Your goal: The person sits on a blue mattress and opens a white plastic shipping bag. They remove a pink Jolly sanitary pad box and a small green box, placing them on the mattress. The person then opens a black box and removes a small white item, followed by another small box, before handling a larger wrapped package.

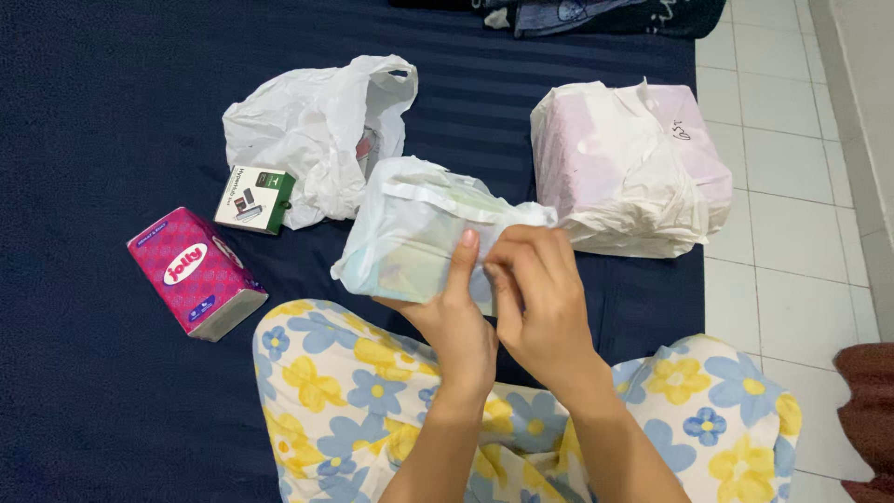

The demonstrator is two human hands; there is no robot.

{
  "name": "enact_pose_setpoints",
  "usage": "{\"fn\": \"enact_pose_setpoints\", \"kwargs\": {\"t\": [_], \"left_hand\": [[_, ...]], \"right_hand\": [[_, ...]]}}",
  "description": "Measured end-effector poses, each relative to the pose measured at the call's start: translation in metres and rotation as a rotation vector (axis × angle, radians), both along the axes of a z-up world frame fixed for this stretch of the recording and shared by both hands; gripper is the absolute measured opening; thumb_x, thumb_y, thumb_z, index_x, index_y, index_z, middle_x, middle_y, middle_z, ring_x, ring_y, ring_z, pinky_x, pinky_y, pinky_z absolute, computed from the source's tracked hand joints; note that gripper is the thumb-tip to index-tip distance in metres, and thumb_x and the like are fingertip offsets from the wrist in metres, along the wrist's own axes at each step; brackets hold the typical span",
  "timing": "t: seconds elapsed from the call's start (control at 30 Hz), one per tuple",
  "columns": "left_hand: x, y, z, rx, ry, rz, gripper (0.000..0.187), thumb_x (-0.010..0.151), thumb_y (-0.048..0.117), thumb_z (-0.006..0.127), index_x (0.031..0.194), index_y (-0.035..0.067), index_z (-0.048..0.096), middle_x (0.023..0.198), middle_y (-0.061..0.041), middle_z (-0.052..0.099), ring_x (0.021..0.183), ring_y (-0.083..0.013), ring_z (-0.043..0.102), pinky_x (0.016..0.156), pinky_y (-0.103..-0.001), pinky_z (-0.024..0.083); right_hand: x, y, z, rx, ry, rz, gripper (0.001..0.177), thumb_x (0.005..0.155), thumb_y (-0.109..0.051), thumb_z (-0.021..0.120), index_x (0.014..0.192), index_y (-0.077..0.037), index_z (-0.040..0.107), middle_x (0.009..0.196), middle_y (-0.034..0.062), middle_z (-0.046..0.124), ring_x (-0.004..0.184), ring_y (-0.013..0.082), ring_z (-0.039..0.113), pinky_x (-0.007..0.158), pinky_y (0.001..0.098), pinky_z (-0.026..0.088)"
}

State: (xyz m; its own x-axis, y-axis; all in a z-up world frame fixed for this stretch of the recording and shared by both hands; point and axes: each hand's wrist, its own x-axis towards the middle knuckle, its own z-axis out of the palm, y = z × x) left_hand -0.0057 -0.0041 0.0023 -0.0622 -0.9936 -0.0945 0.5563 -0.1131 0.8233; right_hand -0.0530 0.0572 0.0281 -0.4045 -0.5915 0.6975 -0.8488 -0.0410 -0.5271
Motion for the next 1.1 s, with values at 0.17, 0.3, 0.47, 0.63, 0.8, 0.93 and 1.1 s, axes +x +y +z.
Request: {"fn": "enact_pose_setpoints", "kwargs": {"t": [0.17,0.3,0.47,0.63,0.8,0.93,1.1], "left_hand": [[0.001,-0.013,0.006,0.080,0.106,-0.011,0.082,0.077,-0.002,0.080,0.142,0.005,0.030,0.141,-0.014,0.049,0.131,-0.0245,0.052,0.108,-0.039,0.045],[0.004,-0.032,0.005,0.200,0.139,-0.017,0.078,0.079,0.001,0.078,0.143,0.005,0.033,0.140,-0.014,0.054,0.129,-0.0250,0.057,0.106,-0.039,0.050],[0.013,-0.047,-0.013,0.268,0.237,-0.250,0.060,0.085,0.009,0.073,0.141,0.004,0.051,0.134,-0.011,0.063,0.119,-0.0245,0.065,0.098,-0.041,0.055],[0.011,-0.059,-0.050,0.463,0.303,-0.599,0.057,0.088,0.026,0.073,0.139,0.004,0.057,0.133,-0.011,0.066,0.119,-0.0246,0.066,0.098,-0.041,0.054],[0.005,-0.053,-0.083,0.743,0.174,-0.800,0.068,0.089,0.045,0.070,0.143,0.007,0.053,0.145,-0.016,0.054,0.127,-0.0310,0.054,0.097,-0.045,0.048],[0.000,-0.045,-0.093,0.420,-0.440,-0.603,0.060,0.095,0.043,0.063,0.146,0.013,0.051,0.152,-0.016,0.046,0.133,-0.0384,0.048,0.102,-0.050,0.041],[-0.006,-0.042,-0.091,-0.524,-0.560,-0.601,0.038,0.098,0.031,0.071,0.123,0.003,0.072,0.128,-0.013,0.074,0.127,-0.0245,0.069,0.111,-0.037,0.049]], "right_hand": [[-0.009,0.005,0.003,0.038,-0.006,0.141,0.015,0.087,0.005,0.067,0.101,0.001,0.062,0.109,0.0134,0.064,0.100,0.0328,0.061,0.090,0.0393,0.050],[-0.026,0.019,0.001,-0.034,-0.383,0.271,0.007,0.096,0.003,0.066,0.101,-0.001,0.062,0.112,0.0103,0.067,0.102,0.0222,0.062,0.092,0.0339,0.050],[-0.048,0.027,-0.008,-0.212,-0.995,0.578,0.003,0.105,-0.002,0.061,0.107,-0.002,0.062,0.109,0.0115,0.068,0.093,0.0156,0.063,0.085,0.0307,0.055],[-0.058,0.030,-0.015,-0.239,-0.928,0.536,0.004,0.106,-0.002,0.061,0.110,0.000,0.061,0.105,0.0104,0.066,0.097,0.0161,0.063,0.090,0.0314,0.055],[-0.066,0.023,-0.031,-0.265,-0.936,0.394,0.003,0.104,0.000,0.062,0.107,0.001,0.060,0.104,0.0097,0.066,0.093,0.0156,0.064,0.087,0.0306,0.054],[-0.070,0.007,-0.050,-0.178,-0.925,0.284,0.004,0.101,-0.001,0.064,0.104,0.001,0.062,0.100,0.0090,0.067,0.089,0.0147,0.065,0.086,0.0295,0.055],[-0.081,-0.008,-0.070,-0.129,-1.025,0.282,0.005,0.099,-0.002,0.065,0.102,0.000,0.063,0.097,0.0085,0.069,0.083,0.0142,0.065,0.082,0.0291,0.055]]}}
